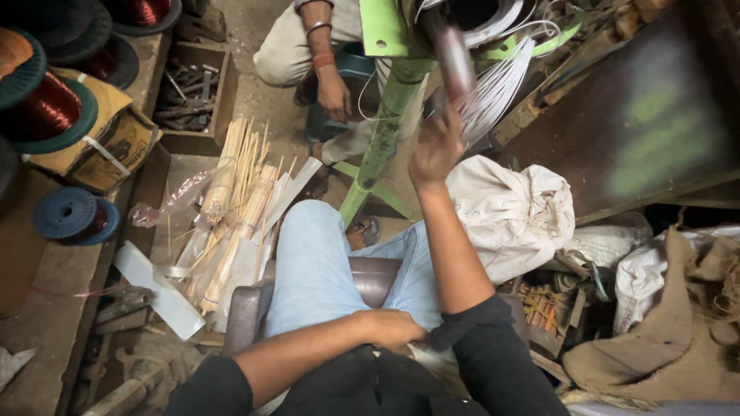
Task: The person winds white wire onto a green stand using a wooden stick and a hammer. They repeatedly wrap the wire, tap it into place, and adjust the coil with their hands.
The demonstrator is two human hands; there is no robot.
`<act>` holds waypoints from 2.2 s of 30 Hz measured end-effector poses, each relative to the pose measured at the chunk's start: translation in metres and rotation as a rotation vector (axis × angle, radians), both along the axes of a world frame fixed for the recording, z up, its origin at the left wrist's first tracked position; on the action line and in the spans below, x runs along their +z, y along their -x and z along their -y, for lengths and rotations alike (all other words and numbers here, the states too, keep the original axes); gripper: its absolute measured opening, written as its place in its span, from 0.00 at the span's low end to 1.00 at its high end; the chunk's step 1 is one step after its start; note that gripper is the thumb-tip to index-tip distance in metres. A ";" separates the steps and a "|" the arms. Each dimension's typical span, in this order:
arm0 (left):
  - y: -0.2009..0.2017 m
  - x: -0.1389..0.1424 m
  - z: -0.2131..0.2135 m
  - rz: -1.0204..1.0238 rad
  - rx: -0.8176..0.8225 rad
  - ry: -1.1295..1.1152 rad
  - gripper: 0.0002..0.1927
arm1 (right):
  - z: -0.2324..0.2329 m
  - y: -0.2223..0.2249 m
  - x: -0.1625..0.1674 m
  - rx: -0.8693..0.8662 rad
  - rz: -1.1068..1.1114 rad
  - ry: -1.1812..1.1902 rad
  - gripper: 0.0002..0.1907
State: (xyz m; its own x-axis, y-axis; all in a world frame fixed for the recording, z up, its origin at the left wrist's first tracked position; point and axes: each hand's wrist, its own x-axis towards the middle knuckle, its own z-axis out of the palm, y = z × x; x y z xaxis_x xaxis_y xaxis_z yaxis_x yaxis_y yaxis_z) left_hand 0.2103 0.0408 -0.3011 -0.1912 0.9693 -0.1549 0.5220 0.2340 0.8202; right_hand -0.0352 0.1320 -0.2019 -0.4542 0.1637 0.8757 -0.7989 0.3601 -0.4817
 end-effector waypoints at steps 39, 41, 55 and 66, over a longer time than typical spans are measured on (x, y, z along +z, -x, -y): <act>0.099 0.087 0.152 -0.050 1.394 -0.408 0.17 | -0.063 -0.250 0.014 0.328 0.872 -0.303 0.15; 0.105 0.100 0.168 0.061 1.583 -0.300 0.15 | -0.062 -0.278 0.010 0.374 0.943 -0.462 0.15; 0.248 0.247 0.162 0.271 1.427 -0.989 0.13 | -0.069 -0.283 -0.019 0.753 0.903 -0.925 0.12; 0.233 0.272 0.133 0.088 1.611 -0.859 0.11 | -0.066 -0.282 -0.029 0.761 0.905 -0.976 0.14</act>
